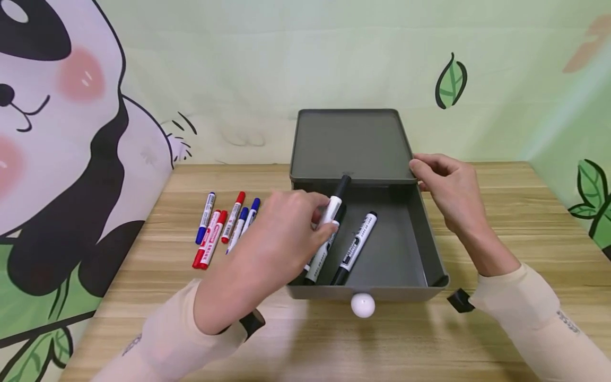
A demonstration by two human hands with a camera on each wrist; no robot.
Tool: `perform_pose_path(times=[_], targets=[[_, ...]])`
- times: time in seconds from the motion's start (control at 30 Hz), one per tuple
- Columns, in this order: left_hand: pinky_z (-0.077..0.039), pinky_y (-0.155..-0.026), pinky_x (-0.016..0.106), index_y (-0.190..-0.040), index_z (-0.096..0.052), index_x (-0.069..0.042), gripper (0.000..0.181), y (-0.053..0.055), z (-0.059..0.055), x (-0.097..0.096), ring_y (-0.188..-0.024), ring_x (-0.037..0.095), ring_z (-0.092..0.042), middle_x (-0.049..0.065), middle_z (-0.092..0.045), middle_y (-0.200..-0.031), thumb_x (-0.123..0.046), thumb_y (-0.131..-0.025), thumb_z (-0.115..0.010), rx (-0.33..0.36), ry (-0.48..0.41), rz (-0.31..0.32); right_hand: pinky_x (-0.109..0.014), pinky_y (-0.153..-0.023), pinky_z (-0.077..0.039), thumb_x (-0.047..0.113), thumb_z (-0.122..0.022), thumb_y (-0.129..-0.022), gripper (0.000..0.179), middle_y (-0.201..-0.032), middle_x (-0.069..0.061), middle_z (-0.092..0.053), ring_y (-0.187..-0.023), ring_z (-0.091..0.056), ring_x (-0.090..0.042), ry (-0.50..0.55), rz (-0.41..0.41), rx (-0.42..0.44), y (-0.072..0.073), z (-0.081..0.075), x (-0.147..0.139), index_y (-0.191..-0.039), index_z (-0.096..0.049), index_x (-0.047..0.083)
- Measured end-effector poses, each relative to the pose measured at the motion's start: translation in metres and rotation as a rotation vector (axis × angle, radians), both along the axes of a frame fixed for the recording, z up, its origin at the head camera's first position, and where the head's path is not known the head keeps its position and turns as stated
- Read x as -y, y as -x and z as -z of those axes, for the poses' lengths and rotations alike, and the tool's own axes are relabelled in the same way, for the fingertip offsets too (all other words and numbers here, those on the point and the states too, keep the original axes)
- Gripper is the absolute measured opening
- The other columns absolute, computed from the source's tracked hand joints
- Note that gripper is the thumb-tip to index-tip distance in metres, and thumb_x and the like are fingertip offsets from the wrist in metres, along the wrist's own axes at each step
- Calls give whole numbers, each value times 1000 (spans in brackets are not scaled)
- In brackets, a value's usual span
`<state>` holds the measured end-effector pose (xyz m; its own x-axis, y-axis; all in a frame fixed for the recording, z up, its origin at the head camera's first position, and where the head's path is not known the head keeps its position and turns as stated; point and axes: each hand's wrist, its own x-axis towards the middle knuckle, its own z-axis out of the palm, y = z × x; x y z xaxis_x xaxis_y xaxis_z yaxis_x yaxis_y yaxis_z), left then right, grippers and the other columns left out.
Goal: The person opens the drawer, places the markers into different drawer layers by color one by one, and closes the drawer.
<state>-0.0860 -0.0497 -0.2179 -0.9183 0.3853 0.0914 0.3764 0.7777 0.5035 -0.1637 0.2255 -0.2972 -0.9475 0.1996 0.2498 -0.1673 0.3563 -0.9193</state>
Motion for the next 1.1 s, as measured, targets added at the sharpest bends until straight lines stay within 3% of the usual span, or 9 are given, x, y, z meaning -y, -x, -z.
perform_pose_path(times=[0.33,0.57,0.67,0.8,0.9,1.1], targets=[[-44,-51,22,-108,-75,0,20,0,11,-6,-62,13,-55,0,-61,-71,-14,-94,-78,25,18,46,-19,-74,-55,34,-70,-99,42,-98,12,-70,-87,-63,-10,-6,-8,-2,0,0,1,-124,-73,0],[-43,-52,24,-93,-71,-2,17,2,15,-7,-63,16,-54,2,-58,-69,-17,-93,-79,-34,30,66,-19,-73,-55,33,-71,-98,42,-97,13,-71,-85,-63,-10,2,-5,-3,1,0,1,-123,-73,-1],[-53,-64,30,-101,-73,0,26,2,16,-6,-75,21,-62,7,-66,-81,-24,-94,-79,-71,54,48,-19,-73,-55,33,-71,-98,41,-96,13,-71,-84,-63,-10,5,-6,-5,1,0,1,-123,-73,-1],[-56,-76,36,-109,-75,0,31,1,15,-2,-85,25,-67,10,-72,-94,-26,-93,-80,-131,47,11,-19,-72,-55,32,-71,-98,41,-96,13,-71,-83,-63,-10,8,-13,-4,0,0,1,-123,-73,-1],[-56,-76,35,-109,-75,-2,30,0,12,4,-84,23,-68,8,-73,-93,-25,-92,-81,-149,11,-5,-19,-72,-54,32,-71,-98,41,-96,13,-71,-83,-63,-10,8,-11,-2,0,0,0,-123,-73,-1],[-57,-76,33,-125,-72,-3,38,-1,7,17,-81,17,-69,5,-75,-96,-23,-93,-80,-124,-54,-40,-19,-73,-54,33,-71,-98,42,-96,13,-70,-85,-63,-11,9,-5,3,0,0,0,-124,-73,-1]])
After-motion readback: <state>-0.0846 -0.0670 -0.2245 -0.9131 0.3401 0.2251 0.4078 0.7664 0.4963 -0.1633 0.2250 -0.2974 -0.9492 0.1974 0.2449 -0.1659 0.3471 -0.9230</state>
